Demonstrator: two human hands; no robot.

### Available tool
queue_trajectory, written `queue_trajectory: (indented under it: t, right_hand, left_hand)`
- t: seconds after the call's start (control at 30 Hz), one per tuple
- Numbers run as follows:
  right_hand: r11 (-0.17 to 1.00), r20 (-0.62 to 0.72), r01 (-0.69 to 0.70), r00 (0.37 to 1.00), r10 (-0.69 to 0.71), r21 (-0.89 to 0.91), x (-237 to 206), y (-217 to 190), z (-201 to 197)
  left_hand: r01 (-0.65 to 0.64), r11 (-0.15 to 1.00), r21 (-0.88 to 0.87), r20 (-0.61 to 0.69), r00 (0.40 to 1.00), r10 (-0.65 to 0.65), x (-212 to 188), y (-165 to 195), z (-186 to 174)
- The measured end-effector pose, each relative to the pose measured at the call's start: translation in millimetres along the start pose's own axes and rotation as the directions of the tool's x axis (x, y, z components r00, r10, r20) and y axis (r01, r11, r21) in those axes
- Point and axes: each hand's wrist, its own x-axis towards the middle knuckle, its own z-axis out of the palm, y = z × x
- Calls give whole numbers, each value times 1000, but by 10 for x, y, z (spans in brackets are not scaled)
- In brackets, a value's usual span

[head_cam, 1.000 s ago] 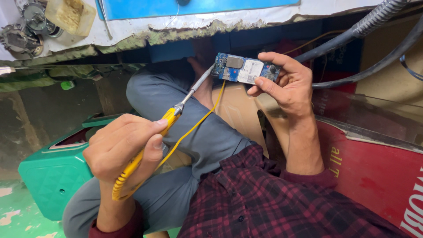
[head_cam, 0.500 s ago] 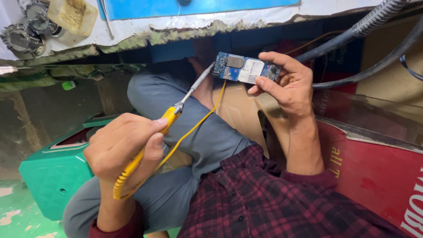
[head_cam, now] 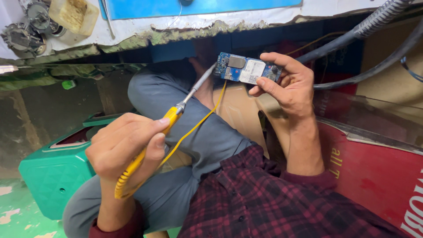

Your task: The person sits on the floor holding a circuit board in one hand and a soldering iron in the other, repeatedly soldering points along the board's edge over their lap. They reposition the board and the iron between solder joints while working on the component.

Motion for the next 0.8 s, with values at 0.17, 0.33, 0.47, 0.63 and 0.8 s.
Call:
queue_trajectory:
  t: [0.17, 0.33, 0.47, 0.63, 0.8]
  right_hand:
    - [1000, -3, -6, 1000, 6, 4, -8, -7, 3]
    - [1000, 3, 0, 1000, 0, -2, -1, -9, 3]
    - [1000, 8, 4, 1000, -4, 4, -1, -6, 1]
    - [1000, 6, 9, 1000, -9, -1, 0, 3, 1]
    - [1000, 6, 22, 1000, -22, 1, 3, -2, 3]
  left_hand:
    - [-9, 1000, -25, -28, 1000, 9, 15, 17, -9]
    - [-4, 1000, -7, 2, 1000, 4, -9, -4, -4]
    - [-9, 1000, -22, -3, 1000, 9, -36, -30, 1]
    - [-7, 1000, -21, -12, 1000, 7, -51, -32, 3]
    - [-10, 1000, -19, -11, 1000, 10, -41, -31, 4]
